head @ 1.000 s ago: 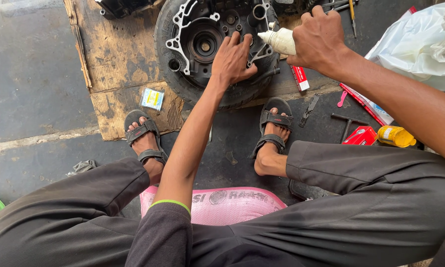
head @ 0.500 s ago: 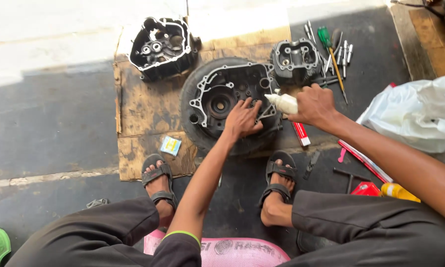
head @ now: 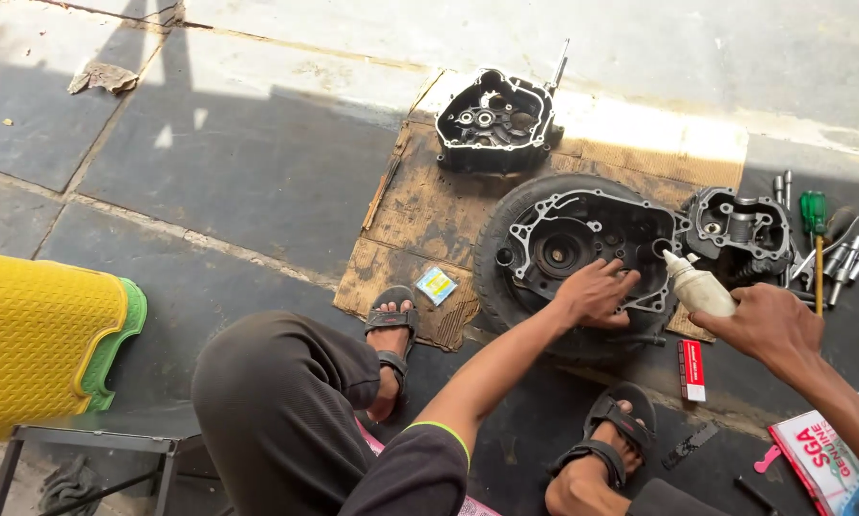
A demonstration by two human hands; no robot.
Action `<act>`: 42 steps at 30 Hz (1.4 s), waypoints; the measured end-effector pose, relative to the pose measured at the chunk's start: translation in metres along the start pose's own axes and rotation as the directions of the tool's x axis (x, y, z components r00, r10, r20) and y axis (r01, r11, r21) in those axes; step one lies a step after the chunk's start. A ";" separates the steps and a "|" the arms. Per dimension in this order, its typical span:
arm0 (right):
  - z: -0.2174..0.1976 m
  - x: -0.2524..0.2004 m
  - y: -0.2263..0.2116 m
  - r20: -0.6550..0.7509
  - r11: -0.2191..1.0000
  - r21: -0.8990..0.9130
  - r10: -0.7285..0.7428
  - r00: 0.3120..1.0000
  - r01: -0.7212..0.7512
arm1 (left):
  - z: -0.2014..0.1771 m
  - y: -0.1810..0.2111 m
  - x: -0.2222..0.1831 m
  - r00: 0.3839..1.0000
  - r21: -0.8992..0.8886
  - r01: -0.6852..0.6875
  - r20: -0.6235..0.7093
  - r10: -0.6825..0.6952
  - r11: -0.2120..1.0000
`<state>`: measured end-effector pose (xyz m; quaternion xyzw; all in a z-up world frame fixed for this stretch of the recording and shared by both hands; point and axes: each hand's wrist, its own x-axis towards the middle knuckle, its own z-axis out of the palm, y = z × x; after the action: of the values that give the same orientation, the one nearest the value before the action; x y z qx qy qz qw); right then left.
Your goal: Repairing and assembling motorcycle engine crankcase components, applying lubricant to bearings, and fitting gears.
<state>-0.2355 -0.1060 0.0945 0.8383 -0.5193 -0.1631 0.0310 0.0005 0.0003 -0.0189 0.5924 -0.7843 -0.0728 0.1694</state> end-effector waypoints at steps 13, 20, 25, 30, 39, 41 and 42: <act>0.007 0.006 0.006 -0.014 1.000 0.018 -0.004 1.000 0.004 | 0.047 -0.009 0.012 0.986 0.070 -0.053 -0.155 0.064 0.996; -0.009 -0.007 -0.001 -0.098 0.996 0.053 -0.068 0.993 0.073 | 0.008 -0.005 -0.001 0.996 -0.021 -0.065 0.059 0.066 0.998; -0.040 -0.028 -0.021 -0.155 0.897 0.441 0.124 0.980 -0.043 | 0.046 -0.011 0.014 0.995 -0.025 -0.096 0.010 0.097 0.995; -0.042 -0.024 -0.023 -0.073 0.779 0.618 0.192 0.979 -0.107 | 0.038 -0.008 0.011 0.973 0.049 -0.090 -0.210 0.099 0.995; -0.051 -0.022 -0.030 -0.114 0.805 0.592 0.120 0.986 -0.030 | -0.010 0.004 -0.013 0.993 0.015 -0.072 -0.090 0.073 0.997; -0.055 -0.019 -0.029 -0.128 0.819 0.574 0.093 0.987 -0.002 | -0.020 0.000 -0.028 0.969 0.000 -0.074 -0.236 0.072 0.997; -0.055 -0.021 -0.030 -0.153 0.828 0.560 0.073 0.986 0.025 | -0.029 -0.003 -0.043 0.924 -0.093 0.026 -0.378 -0.060 0.995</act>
<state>-0.2010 -0.0805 0.1448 0.8146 -0.5504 0.0676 -0.1703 0.0238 0.0426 -0.0008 0.6045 -0.7194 0.0060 0.3421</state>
